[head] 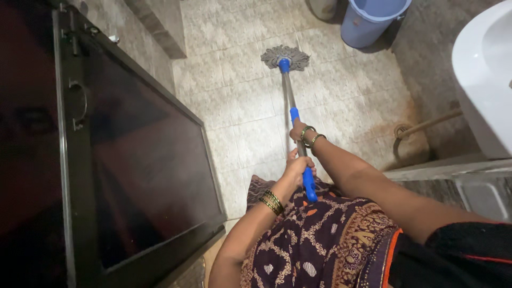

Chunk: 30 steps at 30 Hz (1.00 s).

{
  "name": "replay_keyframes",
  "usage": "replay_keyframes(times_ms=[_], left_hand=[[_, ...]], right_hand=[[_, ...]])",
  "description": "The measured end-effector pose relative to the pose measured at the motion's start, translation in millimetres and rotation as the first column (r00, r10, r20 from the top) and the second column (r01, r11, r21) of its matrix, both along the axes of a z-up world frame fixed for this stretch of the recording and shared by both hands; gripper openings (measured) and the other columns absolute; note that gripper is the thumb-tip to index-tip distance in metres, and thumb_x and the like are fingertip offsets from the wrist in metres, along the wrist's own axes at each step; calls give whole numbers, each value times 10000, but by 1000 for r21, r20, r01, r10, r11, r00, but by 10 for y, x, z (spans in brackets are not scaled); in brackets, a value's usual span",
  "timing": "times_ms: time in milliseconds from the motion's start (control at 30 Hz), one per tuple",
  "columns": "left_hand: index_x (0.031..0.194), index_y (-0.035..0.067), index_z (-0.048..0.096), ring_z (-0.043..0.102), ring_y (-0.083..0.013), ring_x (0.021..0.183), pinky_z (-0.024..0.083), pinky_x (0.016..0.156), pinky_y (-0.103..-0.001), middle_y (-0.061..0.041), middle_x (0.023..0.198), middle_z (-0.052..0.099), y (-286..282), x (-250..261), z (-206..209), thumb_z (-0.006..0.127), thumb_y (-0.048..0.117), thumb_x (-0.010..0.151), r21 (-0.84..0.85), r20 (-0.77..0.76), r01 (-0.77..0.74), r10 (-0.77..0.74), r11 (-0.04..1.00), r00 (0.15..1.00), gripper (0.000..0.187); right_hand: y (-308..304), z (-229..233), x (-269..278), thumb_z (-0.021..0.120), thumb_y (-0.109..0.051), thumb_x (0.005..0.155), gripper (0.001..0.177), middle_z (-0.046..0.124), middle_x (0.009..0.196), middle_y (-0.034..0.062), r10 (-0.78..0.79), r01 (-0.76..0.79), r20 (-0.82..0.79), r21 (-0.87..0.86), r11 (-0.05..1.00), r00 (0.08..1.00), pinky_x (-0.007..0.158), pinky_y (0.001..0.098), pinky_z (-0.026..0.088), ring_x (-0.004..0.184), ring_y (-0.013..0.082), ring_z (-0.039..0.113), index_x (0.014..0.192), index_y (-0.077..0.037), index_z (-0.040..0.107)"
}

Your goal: The person is using a mop to clean the floor of a bathroom, pushing the mop head across the tiles around a toilet and a bucket.

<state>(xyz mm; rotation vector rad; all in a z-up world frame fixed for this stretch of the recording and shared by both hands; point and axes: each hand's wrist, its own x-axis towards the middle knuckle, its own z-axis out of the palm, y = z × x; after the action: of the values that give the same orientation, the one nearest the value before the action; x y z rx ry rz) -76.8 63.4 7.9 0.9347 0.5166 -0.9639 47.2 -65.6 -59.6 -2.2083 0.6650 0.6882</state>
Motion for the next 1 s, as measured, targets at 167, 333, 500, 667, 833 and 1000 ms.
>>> replay_keyframes(times_ms=[167,333,500,667,833,1000], left_hand=[[1525,206,255,584,-260,517,505,431,-396,-173,756,558,82,-166,-43,529,-175,739,-31,65,-1,3,1000,998,916],[1521,190,266,573,-264,505,484,409,-397,-171,754,551,12,-147,-43,540,-174,726,-29,34,0,1,1000,999,916],[1516,193,286,573,-258,511,483,412,-395,-164,751,555,-71,105,66,544,-166,725,-19,33,10,-10,1000,999,906],[1504,258,238,573,-257,525,489,431,-394,-171,762,560,-263,425,169,537,-169,745,5,-8,-4,4,1000,1000,921],[1517,292,242,557,-244,500,472,411,-380,-152,727,544,-615,765,161,521,-167,740,2,-36,7,-7,1000,999,945],[1529,287,244,548,-237,482,461,402,-374,-138,698,542,-935,1078,75,512,-175,730,-21,-13,-11,10,1000,1000,961]], right_hand=[[50,-56,-176,536,-42,848,572,722,893,256,-6,6,3,4,1000,1000,594,424,605,700,318,748,1382,81,369],[5,-58,-123,564,-49,858,607,735,915,267,17,-16,-47,9,1000,999,617,421,608,735,319,758,1399,101,334],[-85,-35,116,535,-33,874,582,723,926,265,-22,22,-37,23,999,999,621,436,615,745,322,765,1410,79,340],[-278,-15,466,536,-34,898,608,726,940,288,1,-1,-54,2,1000,999,598,421,621,742,327,762,1441,94,296],[-598,-30,769,513,-1,881,657,708,960,290,-48,48,-15,57,997,999,571,423,625,733,334,763,1484,61,263],[-911,-27,1088,515,-36,883,628,726,936,286,12,-13,9,16,1000,1000,580,420,618,729,329,764,1469,45,305]])
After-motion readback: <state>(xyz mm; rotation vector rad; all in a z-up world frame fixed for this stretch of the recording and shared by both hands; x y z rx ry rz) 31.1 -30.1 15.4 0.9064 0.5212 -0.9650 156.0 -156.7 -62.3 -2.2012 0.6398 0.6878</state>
